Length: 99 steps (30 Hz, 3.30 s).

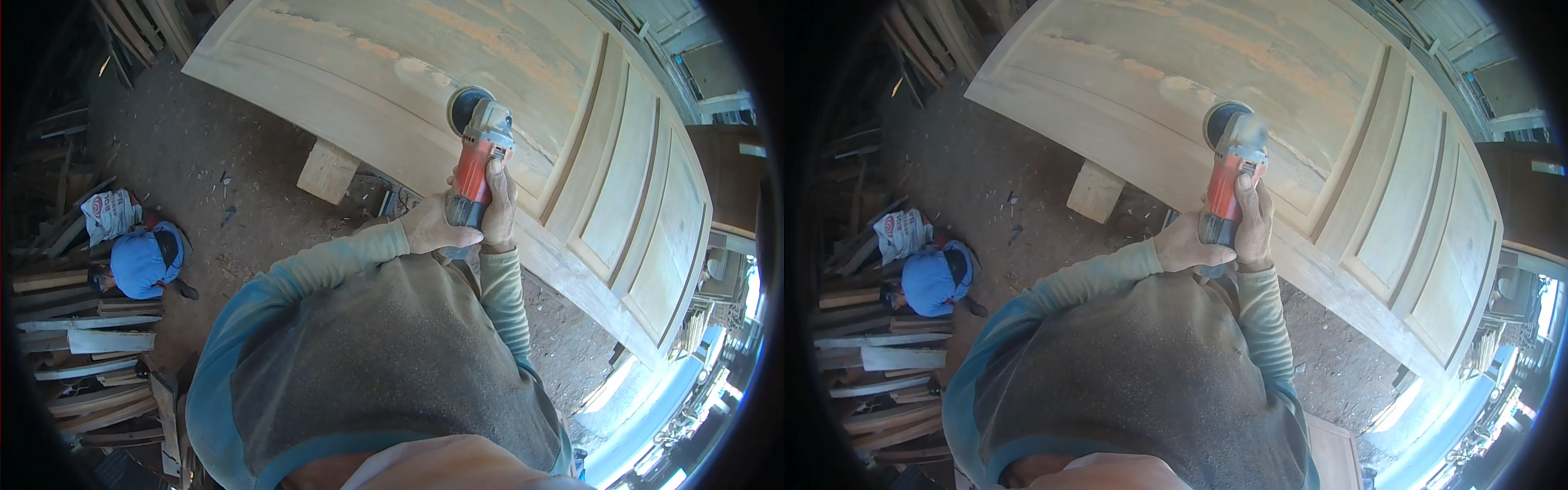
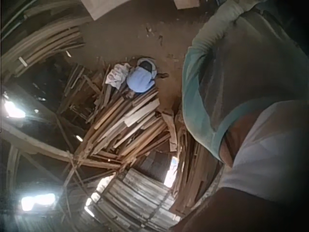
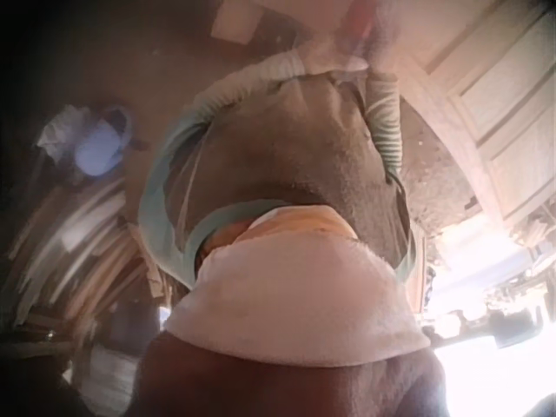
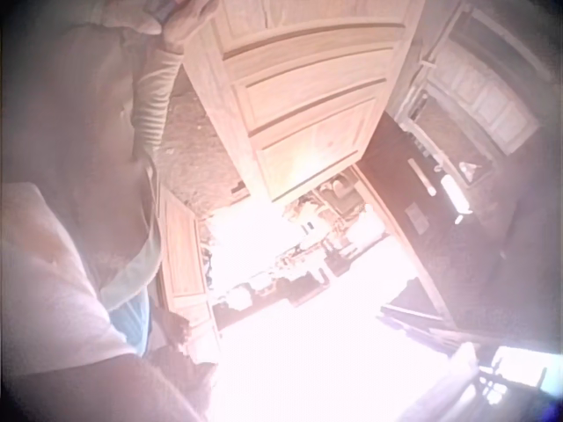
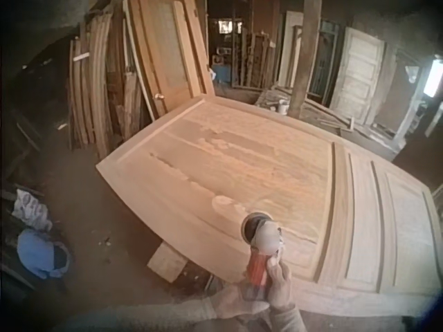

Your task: The person sands the surface and recessed panels of a wooden door using a handheld power sander.

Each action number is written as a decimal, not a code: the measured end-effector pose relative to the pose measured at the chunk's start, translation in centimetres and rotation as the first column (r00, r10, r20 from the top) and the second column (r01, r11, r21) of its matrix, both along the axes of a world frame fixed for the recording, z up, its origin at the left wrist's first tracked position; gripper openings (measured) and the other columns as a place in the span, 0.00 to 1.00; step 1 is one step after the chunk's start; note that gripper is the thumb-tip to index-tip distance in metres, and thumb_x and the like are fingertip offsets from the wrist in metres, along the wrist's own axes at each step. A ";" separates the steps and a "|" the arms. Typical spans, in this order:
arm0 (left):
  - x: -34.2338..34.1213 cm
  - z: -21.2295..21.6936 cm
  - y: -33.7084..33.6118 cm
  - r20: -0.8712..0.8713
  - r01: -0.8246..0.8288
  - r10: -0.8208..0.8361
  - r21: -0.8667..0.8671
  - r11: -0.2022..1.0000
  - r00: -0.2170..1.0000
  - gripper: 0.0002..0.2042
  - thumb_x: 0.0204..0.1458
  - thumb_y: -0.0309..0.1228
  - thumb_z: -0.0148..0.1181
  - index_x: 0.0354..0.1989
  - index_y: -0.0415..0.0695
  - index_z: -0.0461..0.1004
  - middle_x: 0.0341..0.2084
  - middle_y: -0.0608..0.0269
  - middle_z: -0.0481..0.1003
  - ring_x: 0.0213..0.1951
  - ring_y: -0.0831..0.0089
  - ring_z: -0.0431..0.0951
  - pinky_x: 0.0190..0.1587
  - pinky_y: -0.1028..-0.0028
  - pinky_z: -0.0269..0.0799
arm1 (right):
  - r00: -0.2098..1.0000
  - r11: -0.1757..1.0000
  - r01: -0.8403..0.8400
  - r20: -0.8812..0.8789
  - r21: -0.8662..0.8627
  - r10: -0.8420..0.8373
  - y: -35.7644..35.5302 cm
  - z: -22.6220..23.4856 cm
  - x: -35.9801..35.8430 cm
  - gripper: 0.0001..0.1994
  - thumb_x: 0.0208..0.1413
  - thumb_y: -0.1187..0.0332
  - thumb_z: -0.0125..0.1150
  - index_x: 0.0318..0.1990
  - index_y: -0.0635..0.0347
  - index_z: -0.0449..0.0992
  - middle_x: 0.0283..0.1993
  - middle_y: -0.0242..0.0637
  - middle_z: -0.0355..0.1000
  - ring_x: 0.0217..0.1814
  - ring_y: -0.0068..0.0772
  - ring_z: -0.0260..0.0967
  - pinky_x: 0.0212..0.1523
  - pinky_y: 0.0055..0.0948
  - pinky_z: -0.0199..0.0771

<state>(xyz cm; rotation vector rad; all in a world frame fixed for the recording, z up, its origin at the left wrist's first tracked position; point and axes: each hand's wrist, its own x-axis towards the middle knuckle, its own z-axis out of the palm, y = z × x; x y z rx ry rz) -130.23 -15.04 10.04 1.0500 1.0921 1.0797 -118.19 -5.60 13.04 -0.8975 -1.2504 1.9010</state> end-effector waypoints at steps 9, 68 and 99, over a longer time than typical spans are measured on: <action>-1.6 -0.6 0.3 0.074 0.100 -0.092 -0.117 0.988 0.993 0.22 0.57 0.33 0.67 0.57 0.36 0.73 0.43 0.60 0.82 0.45 0.74 0.81 0.50 0.70 0.78 | 0.986 0.999 0.021 0.169 -0.046 -0.013 0.5 -0.1 -1.3 0.26 0.69 0.47 0.56 0.49 0.67 0.76 0.37 0.36 0.75 0.37 0.25 0.71 0.40 0.28 0.73; 6.7 -4.0 13.1 0.623 -0.114 0.289 -0.306 0.945 0.727 0.23 0.59 0.42 0.68 0.57 0.40 0.73 0.47 0.57 0.78 0.48 0.73 0.78 0.55 0.68 0.74 | 0.793 0.964 -0.143 0.608 0.223 -0.023 9.3 -0.9 4.7 0.22 0.58 0.60 0.72 0.47 0.70 0.73 0.40 0.43 0.78 0.41 0.32 0.77 0.43 0.35 0.77; -9.0 -5.3 6.7 0.657 -0.113 0.269 -0.270 0.956 0.705 0.20 0.69 0.38 0.55 0.61 0.35 0.73 0.51 0.59 0.78 0.52 0.75 0.78 0.54 0.72 0.73 | 0.647 0.867 -0.420 0.758 0.268 0.079 4.8 -3.6 -10.2 0.22 0.61 0.68 0.67 0.57 0.66 0.67 0.45 0.41 0.78 0.46 0.33 0.78 0.48 0.35 0.78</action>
